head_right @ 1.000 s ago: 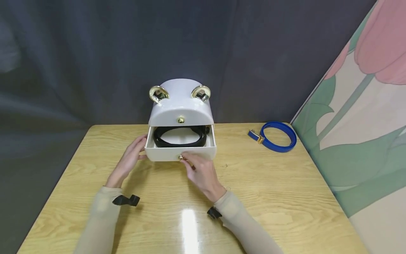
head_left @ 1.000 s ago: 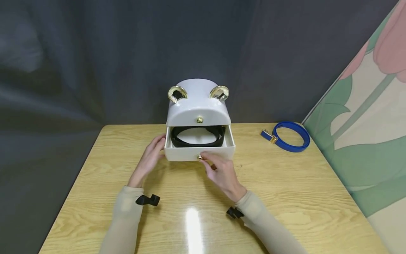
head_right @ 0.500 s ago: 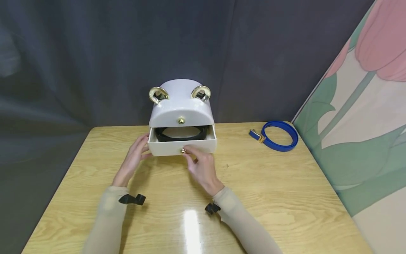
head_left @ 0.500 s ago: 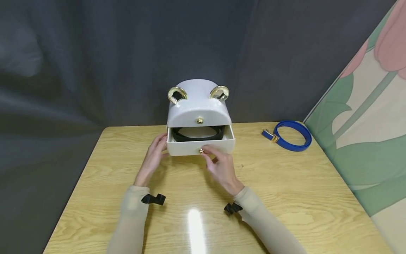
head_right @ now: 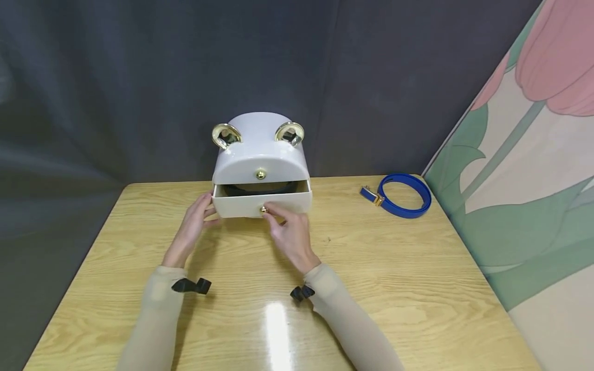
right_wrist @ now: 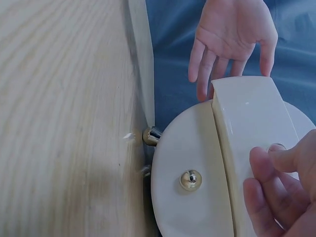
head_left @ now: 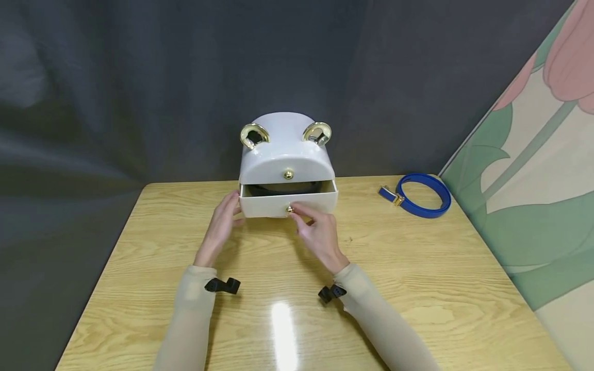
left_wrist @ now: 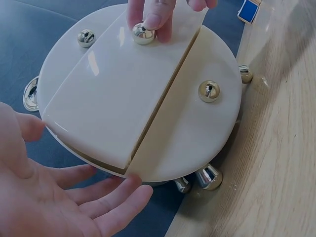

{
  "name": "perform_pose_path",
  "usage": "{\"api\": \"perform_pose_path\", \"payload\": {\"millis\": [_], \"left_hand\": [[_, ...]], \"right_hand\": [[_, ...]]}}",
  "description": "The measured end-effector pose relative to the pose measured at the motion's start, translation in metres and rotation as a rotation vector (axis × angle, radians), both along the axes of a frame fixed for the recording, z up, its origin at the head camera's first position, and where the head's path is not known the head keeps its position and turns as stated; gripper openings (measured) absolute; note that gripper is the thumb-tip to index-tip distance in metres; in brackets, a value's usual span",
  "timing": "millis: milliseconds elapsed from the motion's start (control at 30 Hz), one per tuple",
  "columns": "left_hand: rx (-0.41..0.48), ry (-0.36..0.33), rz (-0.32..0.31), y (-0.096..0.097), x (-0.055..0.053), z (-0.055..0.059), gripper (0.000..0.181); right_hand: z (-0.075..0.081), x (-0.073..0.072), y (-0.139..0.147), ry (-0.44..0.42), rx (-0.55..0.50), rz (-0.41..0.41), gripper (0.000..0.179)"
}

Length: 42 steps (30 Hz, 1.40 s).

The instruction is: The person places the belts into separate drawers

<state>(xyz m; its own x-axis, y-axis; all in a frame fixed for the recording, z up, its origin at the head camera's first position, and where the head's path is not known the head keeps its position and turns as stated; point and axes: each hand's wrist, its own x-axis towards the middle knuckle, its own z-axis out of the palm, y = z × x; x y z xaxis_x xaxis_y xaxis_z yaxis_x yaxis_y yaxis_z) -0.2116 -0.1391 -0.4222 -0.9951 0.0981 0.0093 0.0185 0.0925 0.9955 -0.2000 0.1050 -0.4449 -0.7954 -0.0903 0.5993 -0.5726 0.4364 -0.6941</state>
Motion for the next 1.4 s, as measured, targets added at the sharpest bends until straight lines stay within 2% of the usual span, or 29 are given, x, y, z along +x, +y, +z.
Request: {"api": "perform_pose_path", "payload": {"millis": [200,367,667,1100,1400], "left_hand": [[0.045,0.009,-0.018,0.001,-0.001,-0.001,0.061],[0.066,0.017,0.000,0.003,-0.002,-0.004,0.061],[0.086,0.015,0.025,0.006,-0.002,-0.008,0.061],[0.057,0.026,-0.002,0.002,0.001,-0.009,0.062],[0.065,0.021,-0.009,0.002,0.004,-0.005,0.061]], "right_hand": [[0.000,-0.006,-0.001,-0.012,-0.038,-0.015,0.023],[0.000,-0.011,-0.002,-0.008,-0.043,-0.022,0.026],[0.002,-0.017,-0.002,0.009,0.018,-0.082,0.021],[-0.002,-0.023,-0.010,0.020,0.023,-0.108,0.021],[-0.009,-0.024,-0.013,0.146,0.044,-0.146,0.020]]}}
